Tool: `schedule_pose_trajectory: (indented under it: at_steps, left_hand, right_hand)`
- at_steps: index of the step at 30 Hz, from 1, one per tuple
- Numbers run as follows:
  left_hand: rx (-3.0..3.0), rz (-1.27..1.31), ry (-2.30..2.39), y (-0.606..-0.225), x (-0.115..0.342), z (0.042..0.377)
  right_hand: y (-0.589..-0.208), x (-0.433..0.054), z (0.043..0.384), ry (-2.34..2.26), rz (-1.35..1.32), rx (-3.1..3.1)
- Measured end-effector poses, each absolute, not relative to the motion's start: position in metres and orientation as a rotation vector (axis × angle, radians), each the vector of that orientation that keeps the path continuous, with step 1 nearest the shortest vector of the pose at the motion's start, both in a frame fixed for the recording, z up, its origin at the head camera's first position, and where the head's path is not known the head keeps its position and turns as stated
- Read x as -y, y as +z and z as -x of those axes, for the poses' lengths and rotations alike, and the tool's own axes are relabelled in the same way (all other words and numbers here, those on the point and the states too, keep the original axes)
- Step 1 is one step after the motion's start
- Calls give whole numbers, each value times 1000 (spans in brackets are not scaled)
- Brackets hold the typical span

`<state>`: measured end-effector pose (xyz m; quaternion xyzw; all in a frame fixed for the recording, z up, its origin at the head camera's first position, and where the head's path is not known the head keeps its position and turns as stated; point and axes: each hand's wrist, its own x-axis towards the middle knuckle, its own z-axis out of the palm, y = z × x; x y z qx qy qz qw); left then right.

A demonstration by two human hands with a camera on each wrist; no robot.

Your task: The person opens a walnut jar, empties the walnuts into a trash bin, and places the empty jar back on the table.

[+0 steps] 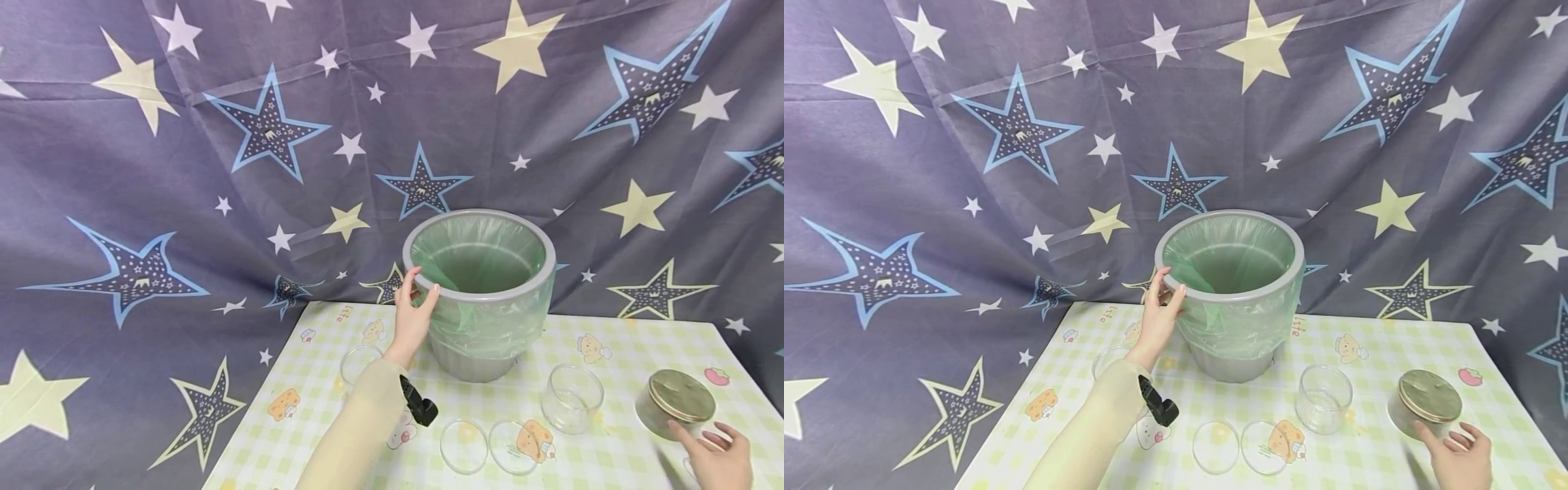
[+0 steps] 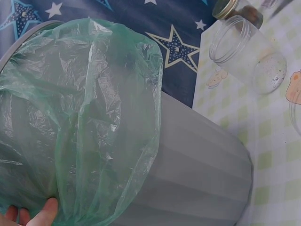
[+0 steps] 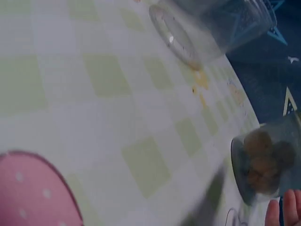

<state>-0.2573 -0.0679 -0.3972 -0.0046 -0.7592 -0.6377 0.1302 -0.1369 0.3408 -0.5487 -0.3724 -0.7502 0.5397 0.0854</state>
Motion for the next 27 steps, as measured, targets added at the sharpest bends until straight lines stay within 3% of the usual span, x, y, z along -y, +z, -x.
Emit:
schedule_pose_trajectory:
  at_steps: [27]
  left_hand:
    - [2198,29,-1827,-398,69,257]
  right_hand:
    - [-572,-360,163,1570,949,2501]
